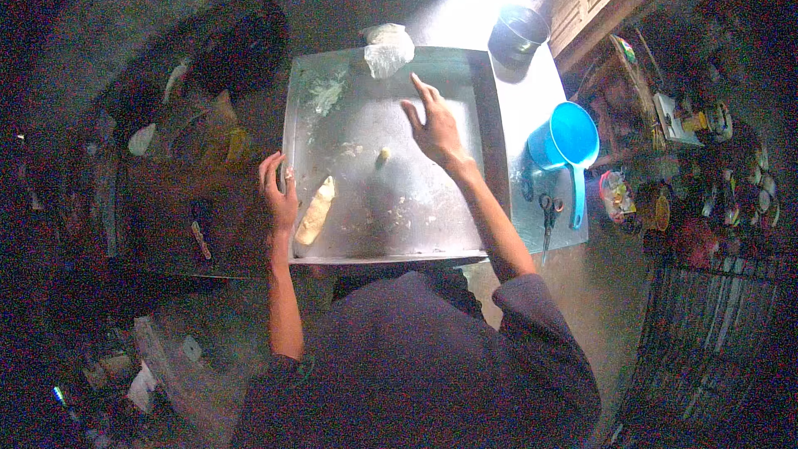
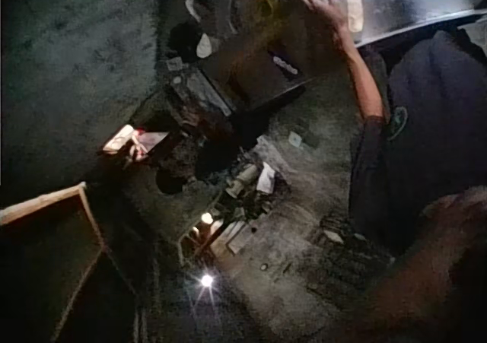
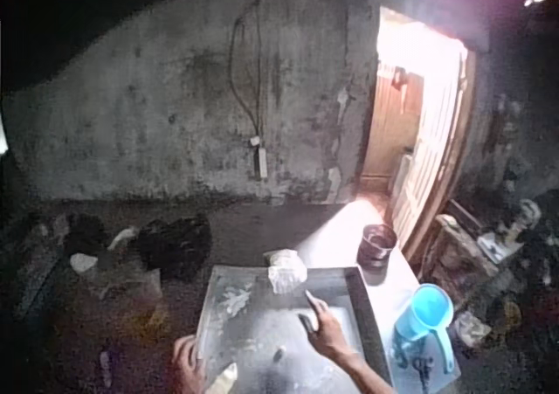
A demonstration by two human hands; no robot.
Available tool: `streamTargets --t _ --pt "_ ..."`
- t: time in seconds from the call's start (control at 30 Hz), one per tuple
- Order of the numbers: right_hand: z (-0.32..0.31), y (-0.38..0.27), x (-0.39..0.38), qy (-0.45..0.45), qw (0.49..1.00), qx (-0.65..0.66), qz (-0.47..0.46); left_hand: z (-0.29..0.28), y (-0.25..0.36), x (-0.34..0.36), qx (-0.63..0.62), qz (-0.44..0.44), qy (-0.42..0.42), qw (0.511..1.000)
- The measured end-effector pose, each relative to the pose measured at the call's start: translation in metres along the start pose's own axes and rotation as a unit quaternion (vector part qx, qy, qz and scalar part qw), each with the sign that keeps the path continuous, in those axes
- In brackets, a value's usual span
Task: The person rubs flour onto a metal tray and then shapes a piece of dough by hand.
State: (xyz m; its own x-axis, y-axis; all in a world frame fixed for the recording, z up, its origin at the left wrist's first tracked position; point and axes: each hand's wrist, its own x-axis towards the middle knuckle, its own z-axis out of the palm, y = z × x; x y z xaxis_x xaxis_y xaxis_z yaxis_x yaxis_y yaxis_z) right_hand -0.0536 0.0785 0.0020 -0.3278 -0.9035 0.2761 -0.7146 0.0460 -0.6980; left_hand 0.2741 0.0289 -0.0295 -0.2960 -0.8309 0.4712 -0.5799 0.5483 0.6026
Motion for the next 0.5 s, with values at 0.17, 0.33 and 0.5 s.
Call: streamTargets --t 0.17,0.33,0.5 --pt "-0.008 0.021 -0.035 -0.126 0.991 -0.029 0.036 0.013 -0.008 0.000 -0.064 -0.040 0.031 0.997" --pt "0.028 0.016 -0.054 -0.176 0.984 -0.040 0.003 0.006 -0.003 0.004 -0.014 0.011 0.015 1.000" --pt "0.052 0.014 -0.043 -0.179 0.979 -0.073 -0.068 0.002 -0.024 -0.003 0.042 -0.056 -0.022 0.997"
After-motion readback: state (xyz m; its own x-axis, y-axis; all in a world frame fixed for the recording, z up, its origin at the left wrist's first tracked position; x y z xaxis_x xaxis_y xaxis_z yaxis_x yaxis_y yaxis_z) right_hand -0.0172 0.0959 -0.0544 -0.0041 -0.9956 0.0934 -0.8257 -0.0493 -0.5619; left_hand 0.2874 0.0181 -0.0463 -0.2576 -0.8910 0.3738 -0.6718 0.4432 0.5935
